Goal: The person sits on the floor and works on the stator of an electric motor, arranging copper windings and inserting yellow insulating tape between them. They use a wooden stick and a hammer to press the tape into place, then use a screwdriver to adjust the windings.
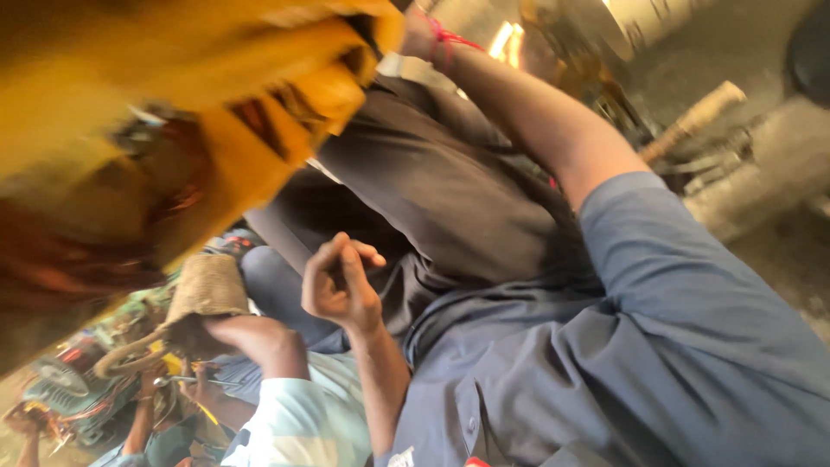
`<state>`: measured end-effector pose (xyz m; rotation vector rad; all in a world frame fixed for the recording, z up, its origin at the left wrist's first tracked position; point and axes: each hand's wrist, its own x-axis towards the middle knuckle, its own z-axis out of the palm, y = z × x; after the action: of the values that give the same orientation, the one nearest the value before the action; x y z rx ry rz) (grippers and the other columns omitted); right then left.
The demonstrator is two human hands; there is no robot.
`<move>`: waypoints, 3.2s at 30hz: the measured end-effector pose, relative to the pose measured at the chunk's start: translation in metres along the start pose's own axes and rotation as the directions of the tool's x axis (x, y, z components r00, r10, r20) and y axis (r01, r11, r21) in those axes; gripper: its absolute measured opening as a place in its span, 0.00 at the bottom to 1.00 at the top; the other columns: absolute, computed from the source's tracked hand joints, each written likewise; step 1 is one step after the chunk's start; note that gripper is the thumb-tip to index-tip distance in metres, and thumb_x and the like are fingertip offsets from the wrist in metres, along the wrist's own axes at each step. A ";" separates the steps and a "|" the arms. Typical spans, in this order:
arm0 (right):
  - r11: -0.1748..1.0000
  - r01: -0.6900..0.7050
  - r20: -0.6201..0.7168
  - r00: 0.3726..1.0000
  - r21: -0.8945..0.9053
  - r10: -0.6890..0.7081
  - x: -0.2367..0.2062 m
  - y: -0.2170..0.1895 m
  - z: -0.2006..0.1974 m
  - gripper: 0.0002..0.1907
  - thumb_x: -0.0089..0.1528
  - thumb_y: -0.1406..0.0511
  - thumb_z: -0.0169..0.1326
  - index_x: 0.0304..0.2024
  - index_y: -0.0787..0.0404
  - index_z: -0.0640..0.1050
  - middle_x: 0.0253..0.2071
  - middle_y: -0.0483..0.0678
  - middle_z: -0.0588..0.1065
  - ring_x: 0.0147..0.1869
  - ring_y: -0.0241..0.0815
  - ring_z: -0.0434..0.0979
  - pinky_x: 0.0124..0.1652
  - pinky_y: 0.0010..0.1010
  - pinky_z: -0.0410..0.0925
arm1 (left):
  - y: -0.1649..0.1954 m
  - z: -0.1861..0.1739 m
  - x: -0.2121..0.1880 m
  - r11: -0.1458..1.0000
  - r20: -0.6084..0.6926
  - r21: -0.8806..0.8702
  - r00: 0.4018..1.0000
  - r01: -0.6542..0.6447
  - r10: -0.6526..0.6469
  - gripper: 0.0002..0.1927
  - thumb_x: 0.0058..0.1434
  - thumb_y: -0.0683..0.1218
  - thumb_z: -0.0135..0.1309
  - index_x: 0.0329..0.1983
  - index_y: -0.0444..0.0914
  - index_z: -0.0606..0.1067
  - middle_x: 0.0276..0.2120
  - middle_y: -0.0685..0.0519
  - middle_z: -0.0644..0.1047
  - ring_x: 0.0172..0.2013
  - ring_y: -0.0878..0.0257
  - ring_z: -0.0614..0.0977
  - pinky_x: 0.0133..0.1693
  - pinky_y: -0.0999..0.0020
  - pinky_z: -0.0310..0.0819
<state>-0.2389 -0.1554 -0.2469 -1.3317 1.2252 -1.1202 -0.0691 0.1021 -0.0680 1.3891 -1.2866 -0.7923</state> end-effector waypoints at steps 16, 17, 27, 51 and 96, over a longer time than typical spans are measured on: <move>0.978 0.038 -0.015 0.999 0.204 -0.035 0.049 -0.047 0.016 0.20 0.66 0.60 0.58 0.55 0.66 0.76 0.53 0.57 0.78 0.56 0.53 0.79 0.54 0.43 0.73 | -0.005 -0.027 0.016 0.984 0.005 0.052 0.986 0.169 -0.169 0.08 0.68 0.32 0.52 0.49 0.27 0.77 0.31 0.49 0.81 0.29 0.68 0.82 0.33 0.77 0.78; 0.973 0.040 -0.072 0.997 0.229 -0.024 0.039 -0.041 0.009 0.20 0.66 0.60 0.58 0.55 0.66 0.76 0.54 0.57 0.78 0.56 0.53 0.79 0.55 0.43 0.73 | -0.007 -0.023 0.020 0.986 0.028 0.023 0.986 0.166 -0.167 0.08 0.69 0.33 0.52 0.49 0.27 0.77 0.31 0.49 0.81 0.29 0.68 0.82 0.34 0.77 0.78; 0.829 0.230 -0.427 0.904 0.510 0.012 -0.184 -0.005 -0.103 0.22 0.63 0.58 0.61 0.49 0.68 0.73 0.54 0.63 0.77 0.55 0.58 0.80 0.54 0.47 0.75 | 0.014 0.029 0.037 0.953 0.383 -0.075 0.891 0.294 -0.244 0.12 0.68 0.38 0.56 0.52 0.28 0.77 0.35 0.49 0.81 0.35 0.68 0.82 0.38 0.74 0.78; 0.917 0.396 0.171 0.908 -0.046 -0.383 -0.251 -0.183 -0.021 0.23 0.53 0.67 0.74 0.44 0.67 0.75 0.46 0.53 0.75 0.48 0.41 0.79 0.46 0.29 0.73 | 0.039 0.008 0.010 0.993 0.034 -0.042 0.993 -0.113 0.115 0.08 0.61 0.42 0.66 0.36 0.33 0.78 0.26 0.51 0.80 0.26 0.62 0.84 0.28 0.69 0.76; 0.647 -0.761 -0.951 0.235 -0.051 0.202 -0.357 0.122 -0.170 0.38 0.50 0.51 0.77 0.50 0.63 0.70 0.43 0.51 0.73 0.46 0.48 0.75 0.44 0.40 0.70 | -0.021 0.031 0.004 0.995 0.097 -0.004 0.990 0.102 -0.101 0.20 0.79 0.52 0.55 0.54 0.29 0.73 0.40 0.43 0.76 0.32 0.58 0.79 0.32 0.71 0.73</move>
<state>-0.4451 0.1868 -0.3562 -0.3783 2.7453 -0.9946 -0.0915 0.0880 -0.0945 1.4325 -1.2925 -0.9438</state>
